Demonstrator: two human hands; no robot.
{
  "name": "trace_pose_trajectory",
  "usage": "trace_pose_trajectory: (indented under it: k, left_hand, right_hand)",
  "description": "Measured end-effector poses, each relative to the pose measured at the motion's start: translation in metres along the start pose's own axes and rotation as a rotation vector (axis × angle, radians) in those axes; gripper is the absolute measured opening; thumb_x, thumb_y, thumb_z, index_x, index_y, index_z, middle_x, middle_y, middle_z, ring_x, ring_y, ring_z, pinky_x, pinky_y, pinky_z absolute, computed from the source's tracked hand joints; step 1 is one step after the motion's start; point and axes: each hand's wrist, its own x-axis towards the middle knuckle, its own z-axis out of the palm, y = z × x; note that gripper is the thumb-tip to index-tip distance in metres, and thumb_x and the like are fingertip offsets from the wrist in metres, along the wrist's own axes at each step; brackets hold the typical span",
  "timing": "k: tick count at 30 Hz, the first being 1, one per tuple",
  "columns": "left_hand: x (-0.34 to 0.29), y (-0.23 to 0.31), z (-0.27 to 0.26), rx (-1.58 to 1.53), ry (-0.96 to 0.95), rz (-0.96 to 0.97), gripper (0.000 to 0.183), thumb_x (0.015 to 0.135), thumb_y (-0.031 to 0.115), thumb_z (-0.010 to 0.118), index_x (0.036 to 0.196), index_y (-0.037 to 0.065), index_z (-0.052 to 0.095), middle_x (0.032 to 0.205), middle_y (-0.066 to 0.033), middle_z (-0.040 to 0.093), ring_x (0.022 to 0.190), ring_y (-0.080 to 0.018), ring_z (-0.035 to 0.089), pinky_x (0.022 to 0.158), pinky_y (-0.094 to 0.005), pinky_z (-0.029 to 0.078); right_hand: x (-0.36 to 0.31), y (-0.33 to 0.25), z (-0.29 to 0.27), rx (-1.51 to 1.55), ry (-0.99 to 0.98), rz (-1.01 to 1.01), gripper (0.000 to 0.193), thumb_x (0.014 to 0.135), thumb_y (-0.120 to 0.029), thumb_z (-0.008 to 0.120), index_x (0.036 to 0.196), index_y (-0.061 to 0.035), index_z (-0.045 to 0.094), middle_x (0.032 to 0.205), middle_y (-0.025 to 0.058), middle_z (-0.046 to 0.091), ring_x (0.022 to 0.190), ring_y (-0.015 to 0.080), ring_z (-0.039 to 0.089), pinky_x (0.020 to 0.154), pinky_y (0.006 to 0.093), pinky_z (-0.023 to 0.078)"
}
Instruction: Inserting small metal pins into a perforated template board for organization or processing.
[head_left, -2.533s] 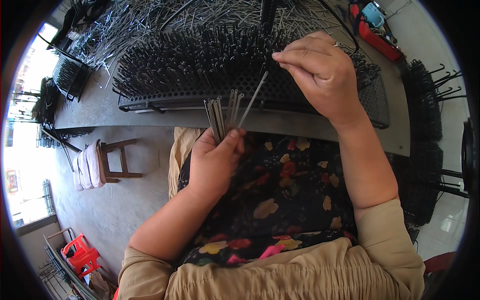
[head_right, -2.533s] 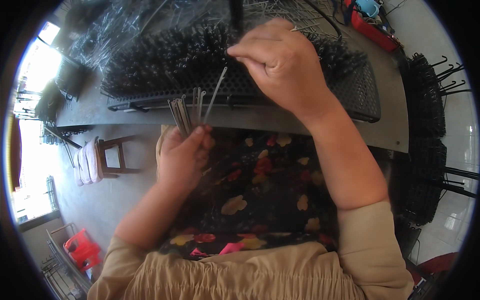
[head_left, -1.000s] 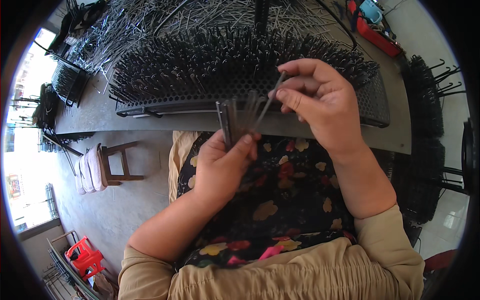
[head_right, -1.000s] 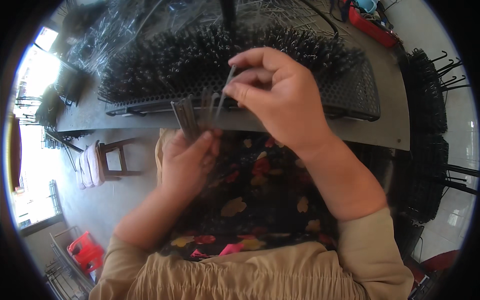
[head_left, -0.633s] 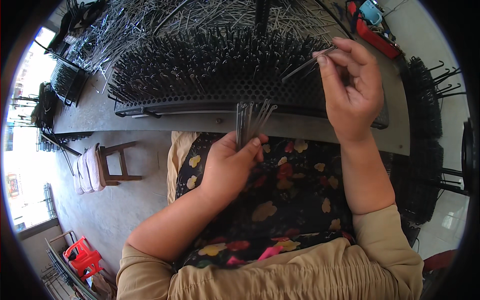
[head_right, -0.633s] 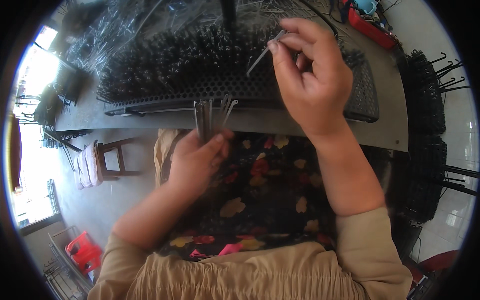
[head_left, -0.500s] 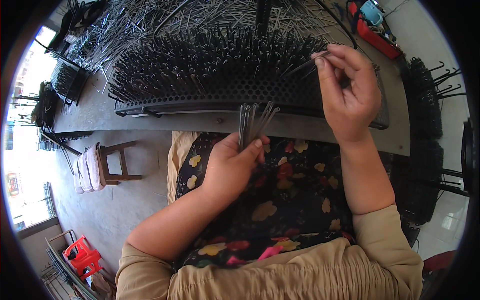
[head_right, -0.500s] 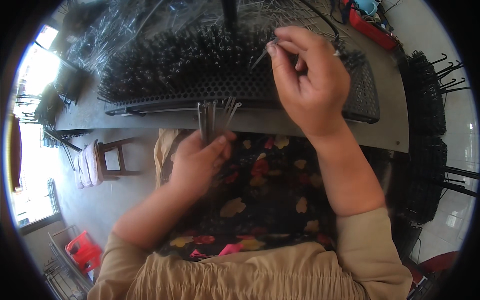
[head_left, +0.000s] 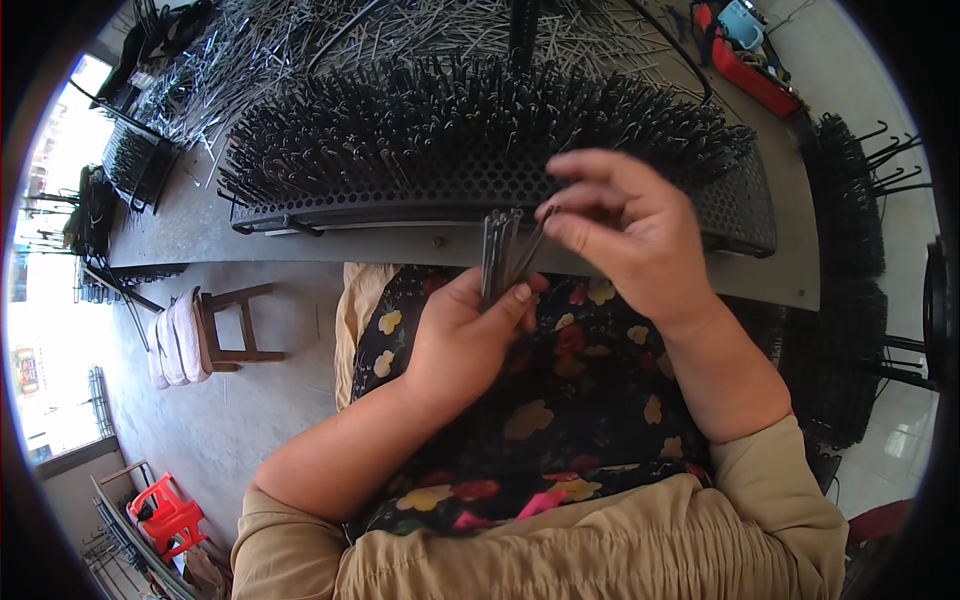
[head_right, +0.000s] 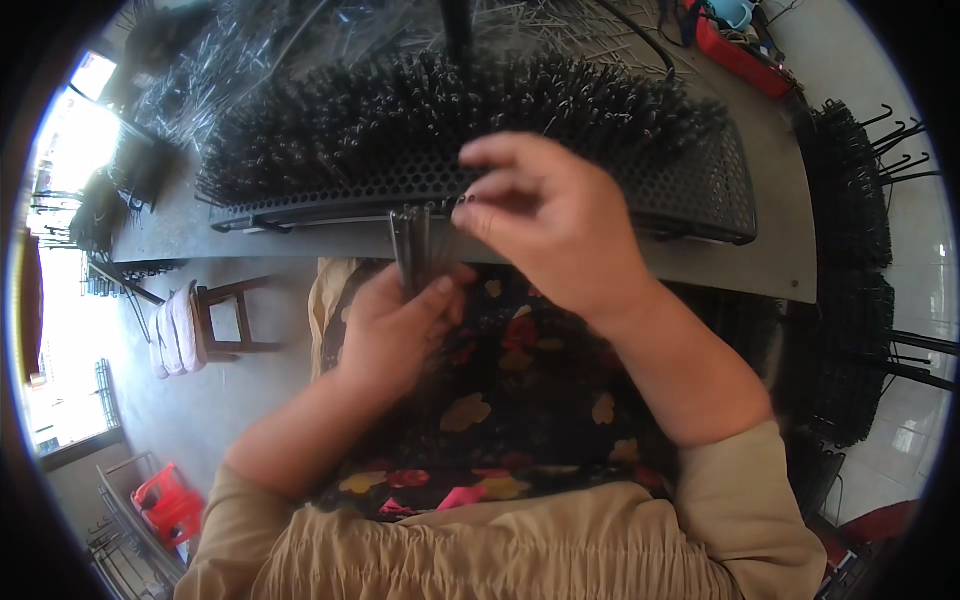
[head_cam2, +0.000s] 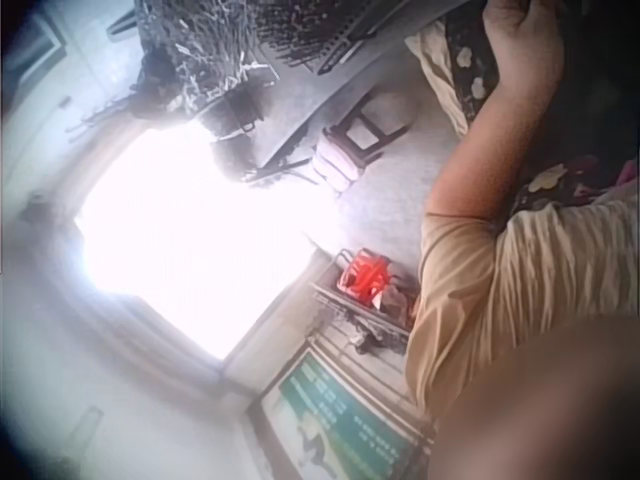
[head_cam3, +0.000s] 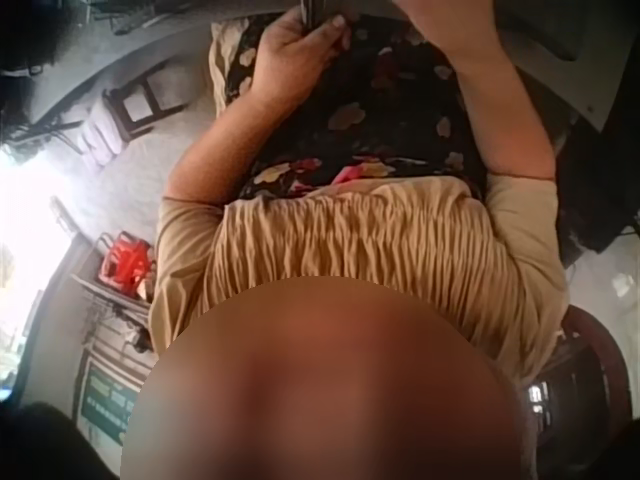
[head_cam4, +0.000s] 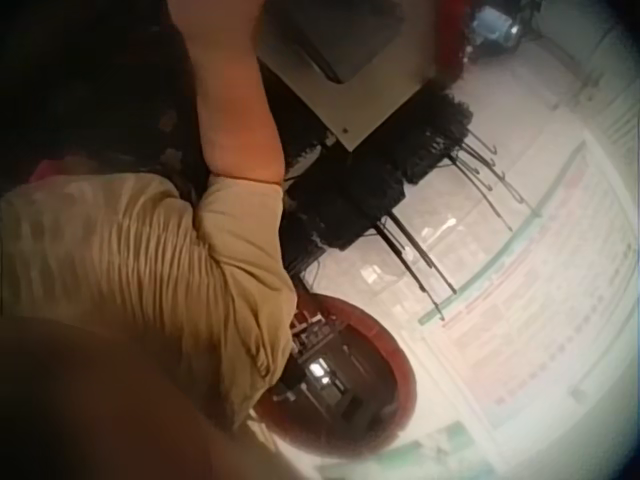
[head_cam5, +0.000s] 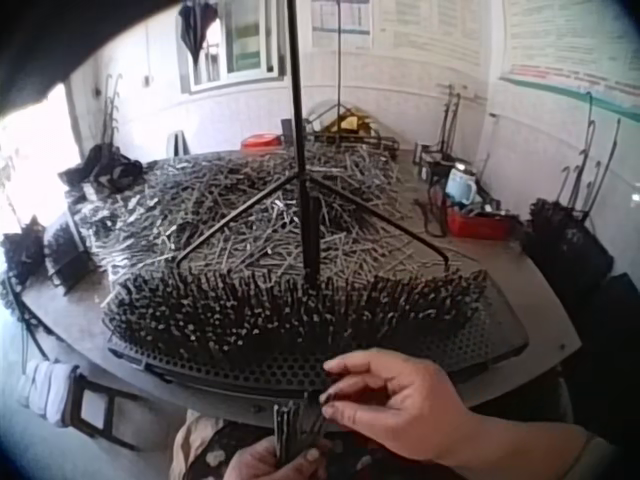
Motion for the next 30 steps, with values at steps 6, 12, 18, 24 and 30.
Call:
trace_pose_trajectory:
  k: [6,12,18,24,30]
  left_hand:
    - [0.000,0.006,0.004,0.050,-0.063,-0.047,0.015,0.096,0.012,0.052,0.102,0.002,0.061,0.072,0.0041,0.056,0.061,-0.0031,0.045,0.055,-0.0192,0.038]
    - [0.003,-0.001,0.001,0.034,-0.063,-0.097,0.015,0.097,0.011,0.051,0.100,0.001,0.061,0.071,0.0027,0.056,0.061,-0.0040,0.045,0.055,-0.0197,0.038]
    - [0.004,0.002,0.002,0.048,0.015,-0.111,0.014,0.096,0.010,0.051,0.099,0.001,0.062,0.070,0.0022,0.056,0.061,-0.0046,0.045,0.057,-0.0201,0.038]
    - [0.004,-0.001,0.001,0.060,0.014,-0.100,0.014,0.096,0.009,0.051,0.099,0.000,0.061,0.070,0.0018,0.056,0.062,-0.0051,0.046,0.058,-0.0204,0.038]
    - [0.003,0.002,0.000,0.038,0.036,-0.103,0.014,0.096,0.009,0.051,0.100,0.000,0.061,0.070,0.0013,0.056,0.062,-0.0055,0.047,0.059,-0.0206,0.039]
  right_hand:
    - [0.013,-0.005,-0.019,0.352,0.138,0.178,0.012,0.088,-0.001,0.060,0.101,0.0004,0.060,0.093,0.0148,0.070,0.077,0.0148,0.067,0.058,0.0194,0.047]
    - [0.024,0.004,-0.043,0.296,0.350,-0.154,0.012,0.087,0.000,0.064,0.099,0.0000,0.061,0.092,0.0109,0.070,0.078,0.0111,0.066,0.059,0.0182,0.047]
    - [0.025,0.015,-0.056,0.105,0.428,-0.355,0.012,0.087,0.005,0.062,0.099,0.0013,0.061,0.095,0.0142,0.069,0.081,0.0121,0.065,0.063,0.0192,0.048]
    - [0.022,0.019,-0.052,0.003,0.351,-0.383,0.014,0.088,0.007,0.060,0.100,0.0012,0.060,0.097,0.0175,0.069,0.084,0.0139,0.065,0.064,0.0188,0.047]
    - [0.022,0.014,-0.061,0.016,0.352,-0.462,0.012,0.086,0.009,0.061,0.096,0.0027,0.060,0.095,0.0153,0.068,0.086,0.0150,0.066,0.073,0.0220,0.050]
